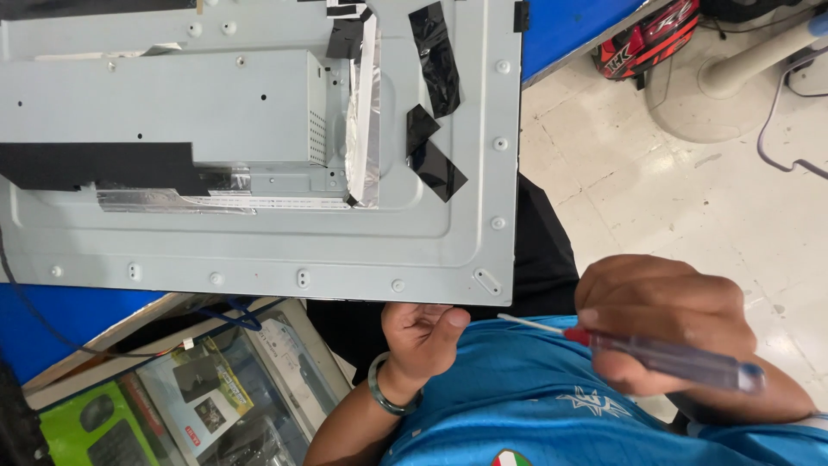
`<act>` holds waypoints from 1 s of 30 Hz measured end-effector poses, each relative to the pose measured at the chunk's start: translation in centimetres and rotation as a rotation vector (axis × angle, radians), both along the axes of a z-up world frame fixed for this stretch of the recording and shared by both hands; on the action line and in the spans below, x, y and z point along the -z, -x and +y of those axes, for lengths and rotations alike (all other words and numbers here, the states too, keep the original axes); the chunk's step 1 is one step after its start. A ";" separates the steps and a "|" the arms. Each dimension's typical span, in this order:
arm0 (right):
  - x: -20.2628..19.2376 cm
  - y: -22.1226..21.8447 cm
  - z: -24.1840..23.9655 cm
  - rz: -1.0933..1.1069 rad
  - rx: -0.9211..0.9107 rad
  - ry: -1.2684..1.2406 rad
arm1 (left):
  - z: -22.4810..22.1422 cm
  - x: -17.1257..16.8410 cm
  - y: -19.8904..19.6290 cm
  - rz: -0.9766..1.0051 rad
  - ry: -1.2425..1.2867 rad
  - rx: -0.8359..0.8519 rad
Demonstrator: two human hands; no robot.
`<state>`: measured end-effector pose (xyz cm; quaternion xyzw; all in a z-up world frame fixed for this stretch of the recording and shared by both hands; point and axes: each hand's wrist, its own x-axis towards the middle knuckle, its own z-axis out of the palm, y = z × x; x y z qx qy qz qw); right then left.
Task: Using a flathead screwdriver to pry apart the plastic casing of a computer monitor for disassembly.
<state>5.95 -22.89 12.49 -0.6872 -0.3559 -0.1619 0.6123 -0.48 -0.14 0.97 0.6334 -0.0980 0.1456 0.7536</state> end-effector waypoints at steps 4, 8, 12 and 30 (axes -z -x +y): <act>2.2 1.1 -0.7 0.197 0.132 0.050 | -0.3 -2.3 -0.7 0.036 0.002 0.013; 0.4 1.4 1.0 0.201 0.249 0.134 | -0.2 -1.4 -0.7 0.043 0.033 0.035; -1.0 1.9 1.6 0.235 0.315 0.243 | -0.3 -0.9 -0.8 0.032 0.084 0.072; -1.4 3.1 3.1 0.147 0.432 0.198 | -0.1 -1.2 -0.9 0.084 0.060 0.117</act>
